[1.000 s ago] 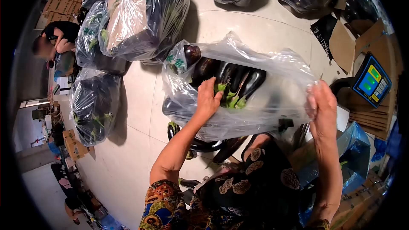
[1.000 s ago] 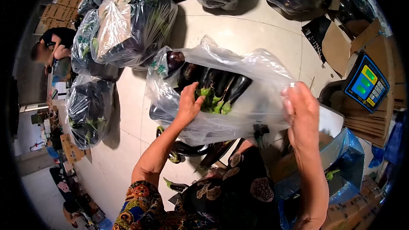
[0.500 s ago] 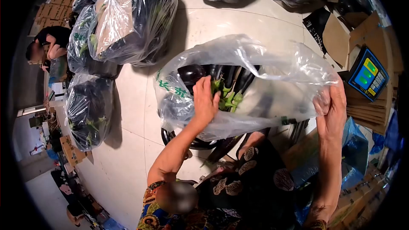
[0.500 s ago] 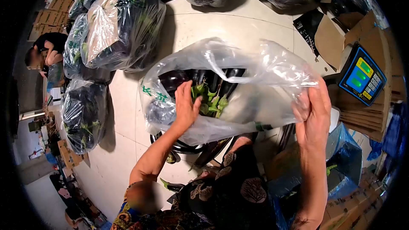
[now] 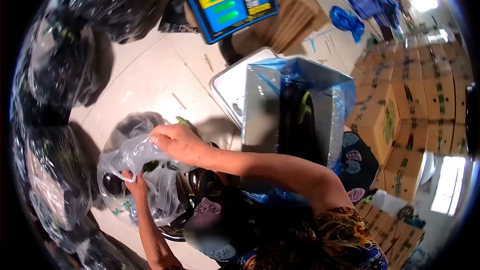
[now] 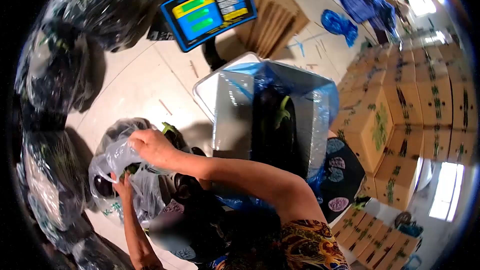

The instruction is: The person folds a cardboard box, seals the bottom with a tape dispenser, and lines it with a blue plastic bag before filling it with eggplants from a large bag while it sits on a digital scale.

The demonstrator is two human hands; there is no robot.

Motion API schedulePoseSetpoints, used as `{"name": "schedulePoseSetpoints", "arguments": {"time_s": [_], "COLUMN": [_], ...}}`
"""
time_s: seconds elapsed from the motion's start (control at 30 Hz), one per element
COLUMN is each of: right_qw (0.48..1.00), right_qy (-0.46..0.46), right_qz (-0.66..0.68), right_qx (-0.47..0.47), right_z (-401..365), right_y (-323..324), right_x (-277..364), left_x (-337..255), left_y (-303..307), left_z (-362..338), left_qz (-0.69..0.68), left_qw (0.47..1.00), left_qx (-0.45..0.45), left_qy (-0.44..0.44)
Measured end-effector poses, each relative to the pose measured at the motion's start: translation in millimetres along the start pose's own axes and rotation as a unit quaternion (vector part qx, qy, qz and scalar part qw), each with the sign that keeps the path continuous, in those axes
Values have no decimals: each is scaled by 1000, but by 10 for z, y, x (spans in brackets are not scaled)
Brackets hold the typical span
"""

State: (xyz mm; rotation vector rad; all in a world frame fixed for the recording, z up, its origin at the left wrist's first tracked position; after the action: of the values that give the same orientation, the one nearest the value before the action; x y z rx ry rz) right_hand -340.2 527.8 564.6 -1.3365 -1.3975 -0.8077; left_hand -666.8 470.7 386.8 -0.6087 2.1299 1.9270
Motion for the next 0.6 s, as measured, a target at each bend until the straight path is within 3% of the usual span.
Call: {"name": "schedulePoseSetpoints", "arguments": {"time_s": [0.03,0.07,0.1,0.17,0.23,0.27,0.37,0.4,0.43,0.47,0.5,0.53,0.6], "right_qw": [999,999,999,999,996,994,992,988,986,992,993,992,981], "right_qy": [39,38,27,2,30,41,56,56,88,-42,-57,-71,-135], "right_qz": [12,30,22,9,-38,-68,-79,-41,-35,55,6,-42,-110], "right_qx": [-17,-22,-33,-49,-76,-81,-79,-137,-135,-109,-104,-99,-84], "right_z": [-26,-20,-27,0,-3,-19,16,28,60,23,38,52,16], "right_y": [24,54,72,206,335,381,451,468,524,567,580,597,626], "right_x": [-66,-136,-172,-193,-248,-271,-446,-485,-570,-544,-563,-580,-589], "left_x": [-268,-60,47,-635,-862,-992,-1199,-1201,-1172,-1184,-1257,-1318,-1369], "left_y": [162,65,183,634,887,1036,1389,1486,1587,1705,1808,1868,1941], "left_z": [-91,-131,-234,-495,-692,-787,-988,-1020,-1096,-1149,-1182,-1205,-1171], "left_qz": [-118,-292,-235,-293,-71,44,135,136,82,16,-43,-120,-253], "left_qw": [993,954,960,948,987,989,974,967,981,988,989,991,966], "left_qx": [22,58,112,125,86,51,-3,-22,-11,14,11,52,34], "left_qy": [-4,34,101,10,-114,-135,-181,-214,-178,-153,-144,-5,27]}}
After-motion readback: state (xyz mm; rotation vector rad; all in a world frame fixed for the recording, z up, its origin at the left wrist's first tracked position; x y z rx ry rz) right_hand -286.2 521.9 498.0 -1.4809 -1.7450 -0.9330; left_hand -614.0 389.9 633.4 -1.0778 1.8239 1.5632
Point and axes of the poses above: each hand's wrist, its own z-axis towards the middle knuckle, its own y-axis out of the back of the hand, x = y × z, the point moved 3 cm from there along z, towards the middle knuckle, and after that the axes turned 10 degrees about z, right-handed, at the moved point
